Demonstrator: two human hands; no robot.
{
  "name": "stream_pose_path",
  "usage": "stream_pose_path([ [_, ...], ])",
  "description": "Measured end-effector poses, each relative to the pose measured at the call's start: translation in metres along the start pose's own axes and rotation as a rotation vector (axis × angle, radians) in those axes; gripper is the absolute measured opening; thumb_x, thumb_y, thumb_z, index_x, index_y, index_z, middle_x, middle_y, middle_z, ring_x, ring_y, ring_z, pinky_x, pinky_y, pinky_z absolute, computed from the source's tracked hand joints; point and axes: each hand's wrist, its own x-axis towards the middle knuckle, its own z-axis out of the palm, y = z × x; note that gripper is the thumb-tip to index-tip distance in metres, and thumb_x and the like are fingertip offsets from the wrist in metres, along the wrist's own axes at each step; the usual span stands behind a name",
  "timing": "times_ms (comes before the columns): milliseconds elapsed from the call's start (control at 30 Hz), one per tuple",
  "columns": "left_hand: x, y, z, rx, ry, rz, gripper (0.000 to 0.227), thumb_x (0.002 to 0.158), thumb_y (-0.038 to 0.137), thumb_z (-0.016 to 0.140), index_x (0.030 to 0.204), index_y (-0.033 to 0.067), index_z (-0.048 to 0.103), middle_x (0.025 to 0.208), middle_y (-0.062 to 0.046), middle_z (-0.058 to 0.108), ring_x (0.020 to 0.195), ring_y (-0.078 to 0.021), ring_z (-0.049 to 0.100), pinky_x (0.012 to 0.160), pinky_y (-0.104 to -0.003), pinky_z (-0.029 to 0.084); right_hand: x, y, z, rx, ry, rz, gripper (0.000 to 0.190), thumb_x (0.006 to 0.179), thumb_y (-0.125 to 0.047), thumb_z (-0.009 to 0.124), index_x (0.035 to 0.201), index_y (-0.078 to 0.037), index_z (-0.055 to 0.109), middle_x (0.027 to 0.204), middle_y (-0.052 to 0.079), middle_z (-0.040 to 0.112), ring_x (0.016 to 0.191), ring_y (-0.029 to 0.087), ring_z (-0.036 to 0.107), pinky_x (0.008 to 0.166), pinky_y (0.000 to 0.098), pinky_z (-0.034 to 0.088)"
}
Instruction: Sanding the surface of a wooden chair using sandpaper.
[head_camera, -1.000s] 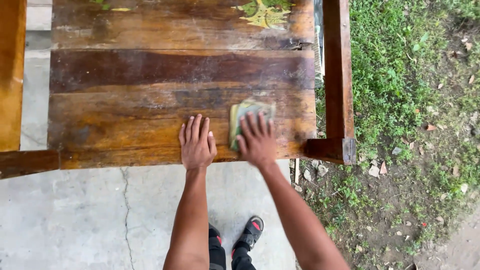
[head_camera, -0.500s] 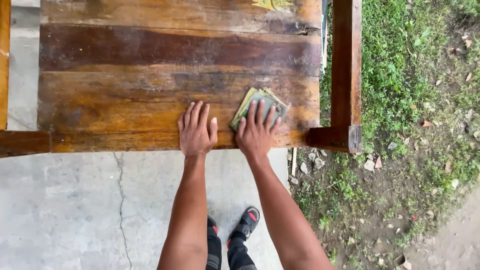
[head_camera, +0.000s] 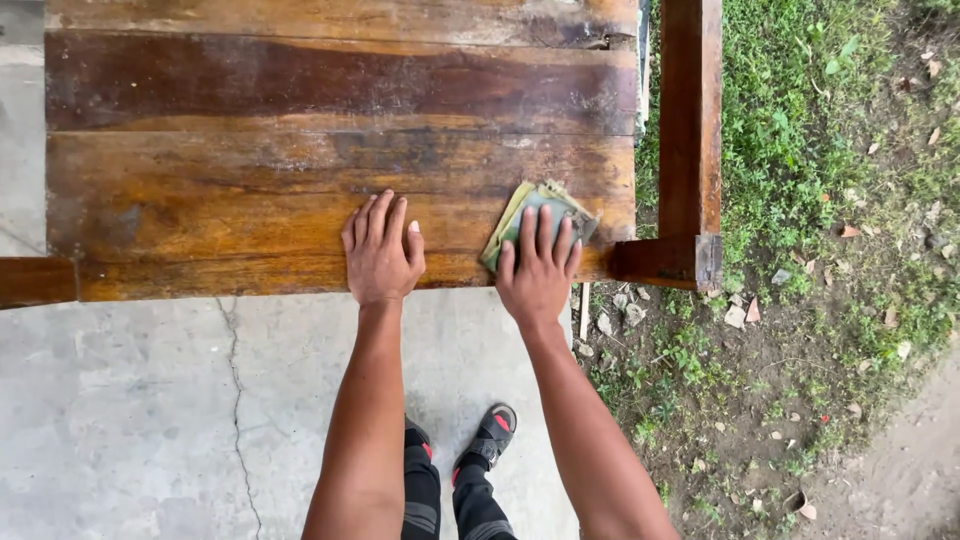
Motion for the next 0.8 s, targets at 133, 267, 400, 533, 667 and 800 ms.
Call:
stream_pose_path([
  [133,0.002,0.002,-0.003,0.009,0.014,0.004,0.041,0.102,0.029,0.057,0.136,0.0097,0.066,0.15,-0.007,0.056,0.142,-0.0285,0.047,0.121,-0.05,0.032,0.019,-0.021,0.028,-0.02,0.136,-0.05,0.064,0.108,-0.044,0.037,0.163,-0.013,0.035,0.172,0.013,0.025,0.157,0.041,0.014,0.124,0.0623,0.009],
  [267,0.002,0.003,-0.005,-0.004,0.015,0.008,0.041,0.101,0.029,0.057,0.136,0.0098,0.067,0.15,-0.008,0.057,0.141,-0.029,0.048,0.121,-0.051,0.032,0.002,-0.064,0.002,0.039,0.052,-0.24,0.063,0.104,-0.044,0.041,0.16,-0.014,0.041,0.168,0.011,0.03,0.157,0.04,0.018,0.124,0.0617,0.013],
  [400,0.0,0.006,-0.007,0.007,0.02,0.018,0.042,0.1,0.027,0.058,0.137,0.0084,0.066,0.151,-0.008,0.056,0.142,-0.0292,0.048,0.121,-0.051,0.032,-0.018,-0.06,-0.017,0.157,-0.026,-0.285,0.061,0.105,-0.045,0.041,0.16,-0.019,0.043,0.169,0.007,0.033,0.159,0.036,0.021,0.128,0.0586,0.013],
  [533,0.002,0.003,-0.005,0.037,0.015,0.029,0.041,0.1,0.027,0.058,0.137,0.0087,0.066,0.15,-0.008,0.056,0.141,-0.0297,0.048,0.12,-0.052,0.032,-0.017,-0.031,-0.003,0.127,0.035,-0.199,0.061,0.104,-0.045,0.042,0.16,-0.019,0.042,0.168,0.008,0.035,0.156,0.036,0.022,0.126,0.0584,0.013],
  [667,0.002,0.003,-0.005,0.035,0.015,0.028,0.043,0.101,0.028,0.056,0.138,0.0082,0.065,0.15,-0.009,0.055,0.142,-0.0294,0.047,0.121,-0.052,0.031,0.006,-0.026,-0.002,0.104,0.075,-0.108,0.062,0.104,-0.045,0.042,0.16,-0.016,0.041,0.167,0.011,0.034,0.156,0.037,0.021,0.125,0.0594,0.012],
  [800,0.004,0.003,-0.003,0.08,-0.143,0.024,0.051,0.105,0.034,0.045,0.152,0.0136,0.052,0.164,-0.007,0.038,0.152,-0.0288,0.032,0.126,-0.055,0.018,0.016,-0.045,-0.005,0.049,0.116,-0.137,0.061,0.106,-0.04,0.043,0.16,-0.012,0.042,0.168,0.013,0.033,0.156,0.04,0.02,0.124,0.0607,0.013],
])
